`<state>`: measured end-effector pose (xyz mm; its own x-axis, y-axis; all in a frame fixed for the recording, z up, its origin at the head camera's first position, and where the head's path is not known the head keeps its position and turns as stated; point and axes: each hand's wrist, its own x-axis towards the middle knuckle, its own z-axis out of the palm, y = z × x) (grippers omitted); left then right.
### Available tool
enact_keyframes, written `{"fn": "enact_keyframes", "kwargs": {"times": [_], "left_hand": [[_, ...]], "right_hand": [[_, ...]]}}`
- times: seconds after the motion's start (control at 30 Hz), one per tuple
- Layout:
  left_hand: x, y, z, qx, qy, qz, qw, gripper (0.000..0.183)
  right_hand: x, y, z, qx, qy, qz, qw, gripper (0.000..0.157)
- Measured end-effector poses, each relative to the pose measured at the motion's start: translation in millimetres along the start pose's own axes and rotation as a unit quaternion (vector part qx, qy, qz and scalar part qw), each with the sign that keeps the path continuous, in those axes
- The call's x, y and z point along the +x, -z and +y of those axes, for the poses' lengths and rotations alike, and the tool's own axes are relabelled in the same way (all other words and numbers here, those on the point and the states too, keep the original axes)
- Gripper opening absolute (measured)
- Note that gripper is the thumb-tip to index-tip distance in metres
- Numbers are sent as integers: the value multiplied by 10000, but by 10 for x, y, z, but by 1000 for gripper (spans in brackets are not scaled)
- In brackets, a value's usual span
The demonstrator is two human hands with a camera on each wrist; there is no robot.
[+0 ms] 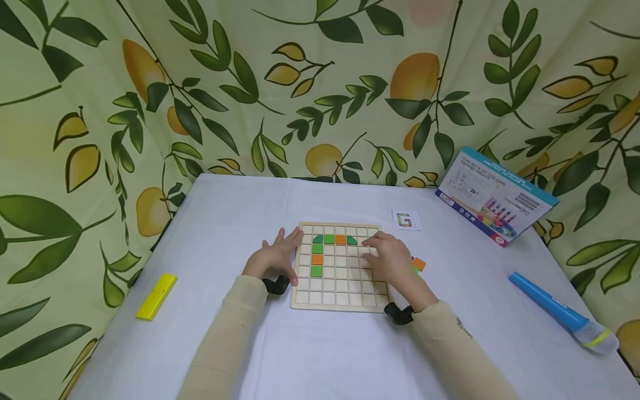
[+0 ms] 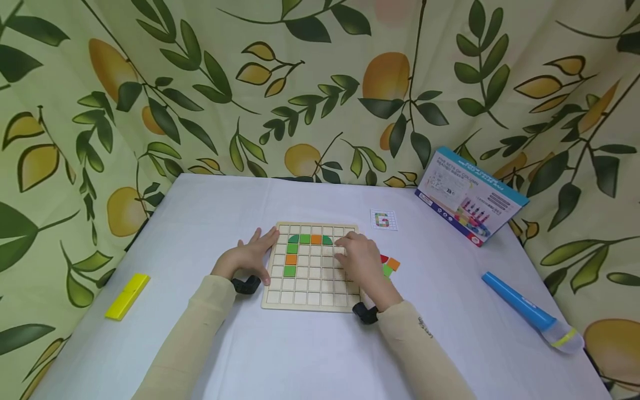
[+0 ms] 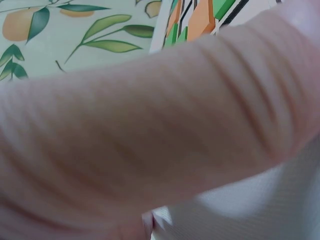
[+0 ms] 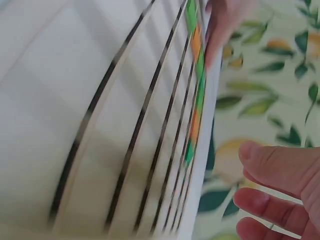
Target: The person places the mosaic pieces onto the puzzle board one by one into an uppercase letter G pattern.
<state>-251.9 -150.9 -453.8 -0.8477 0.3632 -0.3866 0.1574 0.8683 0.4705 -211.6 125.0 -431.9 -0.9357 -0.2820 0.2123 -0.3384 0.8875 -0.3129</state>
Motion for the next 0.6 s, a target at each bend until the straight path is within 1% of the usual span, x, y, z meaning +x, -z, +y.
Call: {"fn": "enact_keyframes", "kwargs": {"times": [0.07,0.2,0.3,0.37,0.43,0.6], "left_hand": [[-2,6,3,-1,-3,-9,10000,134],[-3,7,4,15,-37,-41,10000,134],[1,6,-2,15,-41,-49,10000,134],[7,5,-5,10,-52,-46,10000,133],[13,1,-4,-9,-55,-57,10000,133],[10,0,-6,-12,-71,-59,10000,133]], "right_hand": [[-56,48,159,6,-331,-49,9994,29],[-181,124,449,19,-935,-319,9951,30],[-235,162,609,16,-1188,-489,9917,30],[-241,174,672,-3,-1230,-588,9907,30],[-226,165,708,41,-1161,-760,9903,31],[-142,82,694,44,-657,-1140,9913,35]]}}
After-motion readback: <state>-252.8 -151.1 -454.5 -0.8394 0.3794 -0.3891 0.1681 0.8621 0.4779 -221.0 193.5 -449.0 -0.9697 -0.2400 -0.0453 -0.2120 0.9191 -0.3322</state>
